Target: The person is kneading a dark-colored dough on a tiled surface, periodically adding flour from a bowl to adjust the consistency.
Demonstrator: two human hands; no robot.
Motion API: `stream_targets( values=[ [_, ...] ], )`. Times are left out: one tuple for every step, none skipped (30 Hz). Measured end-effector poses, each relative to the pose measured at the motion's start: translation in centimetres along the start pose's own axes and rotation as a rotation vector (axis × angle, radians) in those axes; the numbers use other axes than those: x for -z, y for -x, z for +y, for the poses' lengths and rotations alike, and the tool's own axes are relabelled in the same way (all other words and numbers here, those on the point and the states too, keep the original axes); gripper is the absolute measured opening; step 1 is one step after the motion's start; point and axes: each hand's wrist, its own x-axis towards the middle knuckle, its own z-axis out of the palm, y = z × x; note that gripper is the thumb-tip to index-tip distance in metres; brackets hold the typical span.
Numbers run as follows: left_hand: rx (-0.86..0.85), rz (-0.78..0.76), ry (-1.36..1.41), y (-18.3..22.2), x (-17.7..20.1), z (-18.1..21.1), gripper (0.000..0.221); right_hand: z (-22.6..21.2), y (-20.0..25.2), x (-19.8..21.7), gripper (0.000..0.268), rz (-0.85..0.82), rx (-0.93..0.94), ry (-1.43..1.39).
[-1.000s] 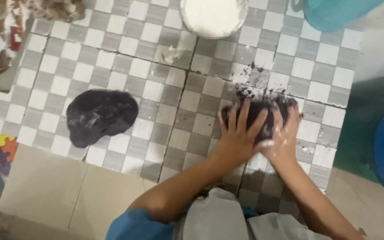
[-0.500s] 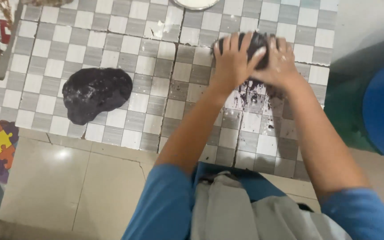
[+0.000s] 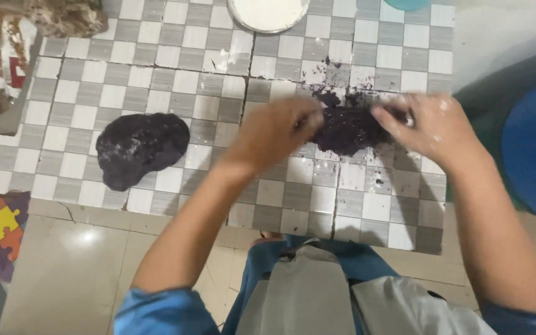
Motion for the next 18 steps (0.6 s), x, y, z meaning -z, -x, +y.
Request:
stream_targets(
  values=[
    [-0.190, 0.243, 0.014, -1.1, 0.7, -1.7, 0.020, -1.5, -1.3, 0.1, 0.049, -0.001, -0.022, -0.104],
    [-0.390, 0.477, 0.035, -2.3, 1.3, -3.3, 0.019, -2.9, -2.5, 0.3, 0.058, -0.005, -0.049, -0.210],
    [-0.393, 0.472, 0.036, -3.5, 2.3, -4.2, 0.019, -3.0, -3.4, -2.4, 0.058, -0.004, -0.055, -0.213],
    [-0.133, 0.401, 0.105, -5.0, 3.6, -5.0, 0.018, -3.1, -4.6, -4.9, 0.062, 0.029, 0.001, -0.090],
    [0.125, 0.319, 0.171, -6.6, 5.0, -5.8, 0.029, -3.2, -5.8, -7.3, 0.071, 0.060, 0.056, 0.032],
    [0.114, 0.312, 0.165, -8.2, 5.1, -7.8, 0.029, -2.8, -5.3, -8.3, 0.071, 0.067, 0.044, 0.028],
    [0.070, 0.397, 0.163, -9.9, 5.2, -9.8, 0.026, -2.5, -4.8, -9.3, 0.066, 0.213, 0.079, 0.015],
    [0.025, 0.474, 0.164, -11.5, 5.2, -11.9, 0.023, -2.3, -4.1, -10.6, 0.062, 0.356, 0.107, 0.001],
    [0.015, 0.460, 0.160, -13.2, 5.6, -13.0, 0.023, -2.3, -3.7, -10.9, 0.062, 0.360, 0.091, -0.005],
    [0.017, 0.457, 0.161, -14.7, 5.5, -14.2, 0.026, -2.3, -3.0, -11.5, 0.058, 0.426, 0.095, -0.006],
    [0.018, 0.454, 0.161, -16.3, 5.4, -15.3, 0.029, -2.4, -2.2, -12.0, 0.055, 0.493, 0.099, -0.005],
    [0.001, 0.447, 0.158, -18.0, 5.2, -16.5, 0.029, -2.4, -2.1, -12.5, 0.055, 0.504, 0.083, -0.004],
    [0.000, 0.423, 0.037, -19.8, 5.0, -17.6, 0.024, -2.4, -2.0, -13.0, 0.046, 0.605, 0.111, 0.012],
    [0.003, 0.394, -0.083, -21.3, 4.5, -18.7, 0.020, -2.6, -1.5, -13.6, 0.037, 0.699, 0.137, 0.026],
    [-0.012, 0.381, -0.084, -22.0, 5.2, -18.1, 0.020, -2.4, -2.0, -13.6, 0.037, 0.703, 0.118, 0.026],
    [0.081, 0.251, -0.223, -22.5, 5.5, -17.6, 0.023, -2.4, -2.0, -13.8, 0.034, 0.741, 0.132, 0.023],
    [0.169, 0.119, -0.363, -22.9, 5.7, -17.1, 0.034, -2.3, -2.0, -14.1, 0.031, 0.779, 0.147, 0.021],
    [0.157, 0.102, -0.365, -23.4, 5.4, -17.6, 0.034, -2.5, -2.0, -14.0, 0.031, 0.775, 0.125, 0.018]
  ],
)
